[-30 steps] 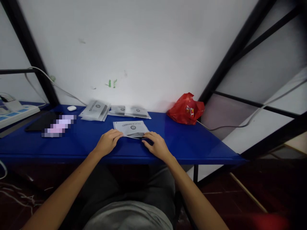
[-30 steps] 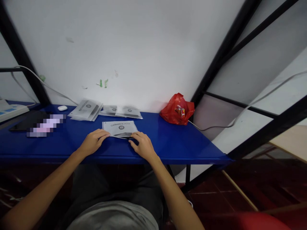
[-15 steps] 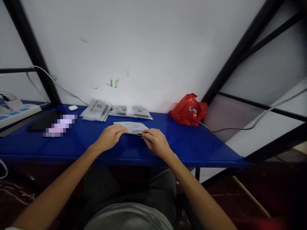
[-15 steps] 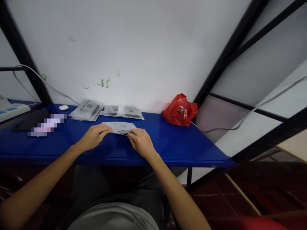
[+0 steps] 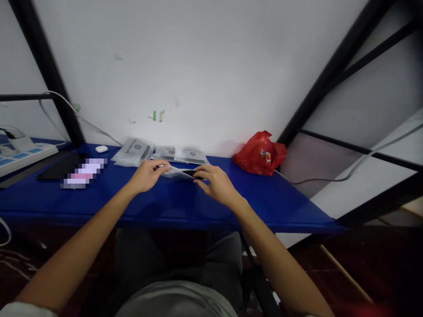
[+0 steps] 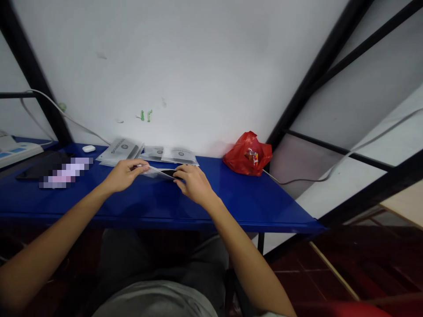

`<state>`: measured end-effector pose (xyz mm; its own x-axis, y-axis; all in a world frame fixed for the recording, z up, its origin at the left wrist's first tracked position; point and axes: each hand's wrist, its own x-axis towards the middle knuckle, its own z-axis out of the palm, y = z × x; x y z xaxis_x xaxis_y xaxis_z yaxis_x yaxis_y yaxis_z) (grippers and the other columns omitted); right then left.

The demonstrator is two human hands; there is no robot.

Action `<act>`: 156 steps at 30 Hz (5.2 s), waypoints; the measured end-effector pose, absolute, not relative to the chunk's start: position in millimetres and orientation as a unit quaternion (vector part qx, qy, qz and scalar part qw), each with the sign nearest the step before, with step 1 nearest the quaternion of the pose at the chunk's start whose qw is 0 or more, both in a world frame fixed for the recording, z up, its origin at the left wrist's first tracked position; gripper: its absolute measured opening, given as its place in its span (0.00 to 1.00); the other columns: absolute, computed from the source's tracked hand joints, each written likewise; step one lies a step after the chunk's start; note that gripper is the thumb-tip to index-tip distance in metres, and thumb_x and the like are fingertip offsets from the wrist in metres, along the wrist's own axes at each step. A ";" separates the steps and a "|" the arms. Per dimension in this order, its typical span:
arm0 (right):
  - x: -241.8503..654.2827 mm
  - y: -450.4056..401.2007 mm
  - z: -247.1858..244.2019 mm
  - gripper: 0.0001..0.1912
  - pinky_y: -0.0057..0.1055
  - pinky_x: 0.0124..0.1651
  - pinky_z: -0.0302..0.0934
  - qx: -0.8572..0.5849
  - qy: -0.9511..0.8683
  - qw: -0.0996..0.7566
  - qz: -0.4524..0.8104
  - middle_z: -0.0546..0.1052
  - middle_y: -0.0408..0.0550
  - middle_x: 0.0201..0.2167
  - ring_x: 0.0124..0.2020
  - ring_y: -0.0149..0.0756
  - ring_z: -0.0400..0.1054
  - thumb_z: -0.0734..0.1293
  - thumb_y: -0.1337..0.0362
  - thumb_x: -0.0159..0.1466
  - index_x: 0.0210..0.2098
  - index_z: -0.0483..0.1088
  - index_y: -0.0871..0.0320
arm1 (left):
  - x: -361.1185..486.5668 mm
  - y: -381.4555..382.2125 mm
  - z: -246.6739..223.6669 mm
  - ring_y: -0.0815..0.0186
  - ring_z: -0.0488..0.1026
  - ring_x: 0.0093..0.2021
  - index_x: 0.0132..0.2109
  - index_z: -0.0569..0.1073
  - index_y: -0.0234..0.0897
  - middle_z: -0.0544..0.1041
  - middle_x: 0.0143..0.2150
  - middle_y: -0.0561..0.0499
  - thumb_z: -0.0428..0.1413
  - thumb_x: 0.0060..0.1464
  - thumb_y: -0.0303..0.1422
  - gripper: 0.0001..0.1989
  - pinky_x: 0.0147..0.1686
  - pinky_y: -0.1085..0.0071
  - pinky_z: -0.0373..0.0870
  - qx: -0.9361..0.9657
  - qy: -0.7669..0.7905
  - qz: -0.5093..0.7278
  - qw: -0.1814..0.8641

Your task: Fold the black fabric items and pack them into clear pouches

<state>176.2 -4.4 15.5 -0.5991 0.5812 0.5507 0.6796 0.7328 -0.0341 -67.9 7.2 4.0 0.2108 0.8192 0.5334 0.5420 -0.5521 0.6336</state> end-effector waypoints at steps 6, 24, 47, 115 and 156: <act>177.0 -1.5 19.4 0.10 0.32 0.41 0.62 -0.348 -0.900 0.252 -0.070 0.76 0.48 0.38 0.37 0.34 0.70 0.61 0.69 0.63 0.36 0.75 0.57 | -68.2 6.7 4.0 0.71 0.67 0.23 0.33 0.76 0.38 0.77 0.29 0.53 0.54 0.54 0.36 0.09 0.25 0.73 0.65 0.758 0.443 0.457 0.144; 190.2 -8.5 25.0 0.05 0.32 0.41 0.63 -0.364 -0.873 0.325 -0.015 0.76 0.47 0.35 0.36 0.34 0.70 0.65 0.63 0.62 0.33 0.73 0.56 | -58.5 -6.1 -4.5 0.68 0.74 0.26 0.33 0.79 0.38 0.79 0.28 0.53 0.59 0.48 0.33 0.05 0.29 0.72 0.72 0.647 0.450 0.602 0.130; 161.0 -19.6 19.6 0.10 0.38 0.48 0.64 -0.361 -0.881 0.305 -0.036 0.76 0.50 0.45 0.46 0.39 0.69 0.65 0.63 0.62 0.43 0.72 0.56 | -41.7 -18.4 -12.3 0.65 0.77 0.37 0.37 0.78 0.38 0.81 0.37 0.50 0.52 0.59 0.30 0.09 0.43 0.68 0.72 0.782 0.360 0.509 -0.014; 200.8 -6.4 -4.6 0.07 0.40 0.46 0.60 -0.458 -0.852 0.204 -0.151 0.77 0.51 0.44 0.44 0.44 0.68 0.62 0.70 0.61 0.33 0.73 0.58 | -75.6 4.6 -26.5 0.64 0.72 0.40 0.38 0.75 0.39 0.78 0.38 0.50 0.46 0.62 0.35 0.13 0.44 0.66 0.68 0.851 0.398 0.333 -0.077; 201.0 30.2 -53.0 0.12 0.41 0.59 0.54 -0.615 -0.722 0.294 0.121 0.75 0.55 0.49 0.56 0.45 0.64 0.63 0.60 0.61 0.28 0.77 0.57 | -74.9 10.2 -57.9 0.53 0.67 0.52 0.39 0.76 0.37 0.74 0.50 0.44 0.48 0.55 0.44 0.18 0.50 0.59 0.65 0.673 0.682 0.277 0.066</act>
